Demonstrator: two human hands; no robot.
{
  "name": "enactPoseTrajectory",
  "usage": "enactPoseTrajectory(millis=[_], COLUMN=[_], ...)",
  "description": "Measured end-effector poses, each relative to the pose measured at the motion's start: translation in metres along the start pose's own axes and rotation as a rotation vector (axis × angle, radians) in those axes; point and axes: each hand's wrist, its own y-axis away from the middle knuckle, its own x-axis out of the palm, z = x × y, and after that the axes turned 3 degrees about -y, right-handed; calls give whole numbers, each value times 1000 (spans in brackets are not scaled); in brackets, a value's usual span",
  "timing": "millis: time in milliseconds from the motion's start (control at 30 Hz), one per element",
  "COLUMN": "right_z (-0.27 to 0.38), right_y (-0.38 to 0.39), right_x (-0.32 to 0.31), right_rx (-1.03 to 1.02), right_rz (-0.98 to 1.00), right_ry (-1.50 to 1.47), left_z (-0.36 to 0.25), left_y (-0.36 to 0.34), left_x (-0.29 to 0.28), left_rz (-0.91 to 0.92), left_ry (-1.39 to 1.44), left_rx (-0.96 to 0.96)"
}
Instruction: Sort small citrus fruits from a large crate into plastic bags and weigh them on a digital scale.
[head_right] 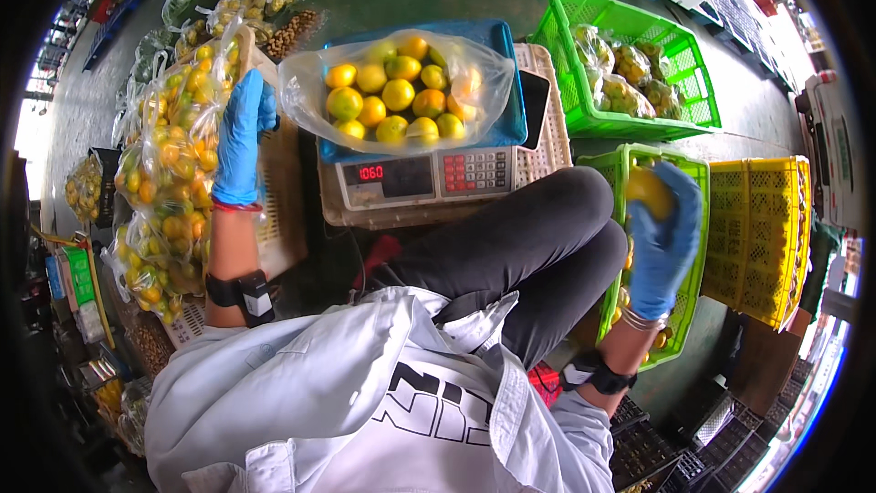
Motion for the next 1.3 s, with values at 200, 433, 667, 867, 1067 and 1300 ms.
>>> enactPoseTrajectory(millis=[200,433,667,867,1067,1300], right_z=[-121,15,50,68,49,47], right_y=[83,10,-28,40,43,-48], right_x=[-104,31,210,287,267,173], right_rx=[284,102,-372,-353,457,450], right_rz=[23,119,421,707,681,294], right_ry=[753,-16,-184,-422,-1008,-1656], left_z=[3,18,-45,-76,-59,-114], left_y=[-9,-4,15,9,-45,-64], left_x=[4,-10,18,89,199,117], left_rz=[53,201,-116,478,786,1213], left_ry=[9,-642,-163,-704,354,-532], left_rx=[-7,535,190,642,350,582])
